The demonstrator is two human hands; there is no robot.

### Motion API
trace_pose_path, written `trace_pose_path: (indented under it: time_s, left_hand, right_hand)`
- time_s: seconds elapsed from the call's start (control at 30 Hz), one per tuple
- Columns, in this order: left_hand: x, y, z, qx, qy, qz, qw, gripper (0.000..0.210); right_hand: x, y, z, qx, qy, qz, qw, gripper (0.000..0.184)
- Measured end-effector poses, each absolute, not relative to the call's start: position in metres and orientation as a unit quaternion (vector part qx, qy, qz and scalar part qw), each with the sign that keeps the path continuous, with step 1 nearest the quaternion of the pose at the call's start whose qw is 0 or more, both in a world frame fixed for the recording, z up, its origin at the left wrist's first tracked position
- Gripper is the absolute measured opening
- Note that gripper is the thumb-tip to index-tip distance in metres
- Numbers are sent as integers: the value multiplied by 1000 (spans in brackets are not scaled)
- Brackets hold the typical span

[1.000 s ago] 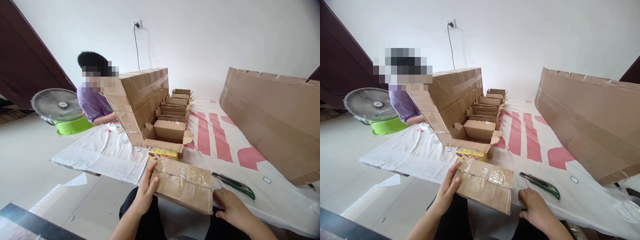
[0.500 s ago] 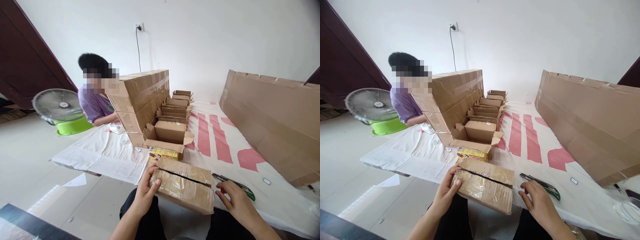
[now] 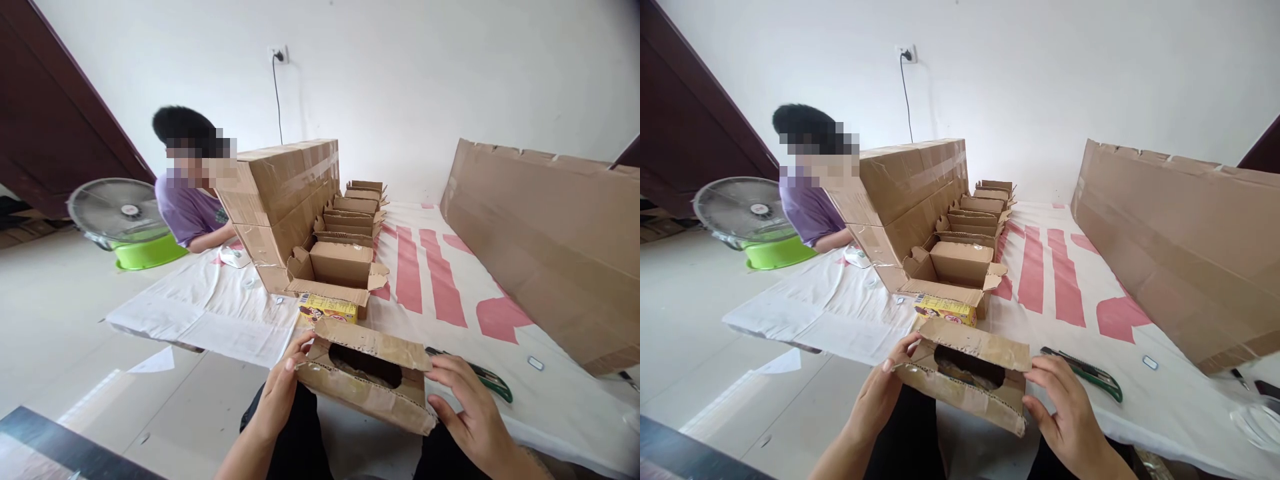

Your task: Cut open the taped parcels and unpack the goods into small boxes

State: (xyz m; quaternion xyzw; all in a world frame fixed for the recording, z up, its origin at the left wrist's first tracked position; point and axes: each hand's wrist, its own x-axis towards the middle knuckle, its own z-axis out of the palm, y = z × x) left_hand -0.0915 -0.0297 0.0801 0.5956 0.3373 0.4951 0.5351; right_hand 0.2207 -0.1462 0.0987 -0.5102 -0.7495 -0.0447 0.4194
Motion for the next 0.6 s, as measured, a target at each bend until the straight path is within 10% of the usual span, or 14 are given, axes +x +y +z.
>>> trace_pose_path:
  time_s: [0.33, 0.6]
  left_hand:
    - [-109, -27, 93, 698, 236, 398, 546, 47]
    - [-110, -26, 80, 791, 279, 323, 438, 62]
  right_hand:
    - [214, -140, 104, -538, -781, 13, 315, 70]
    - [210, -137, 120, -520, -828, 35, 206, 45]
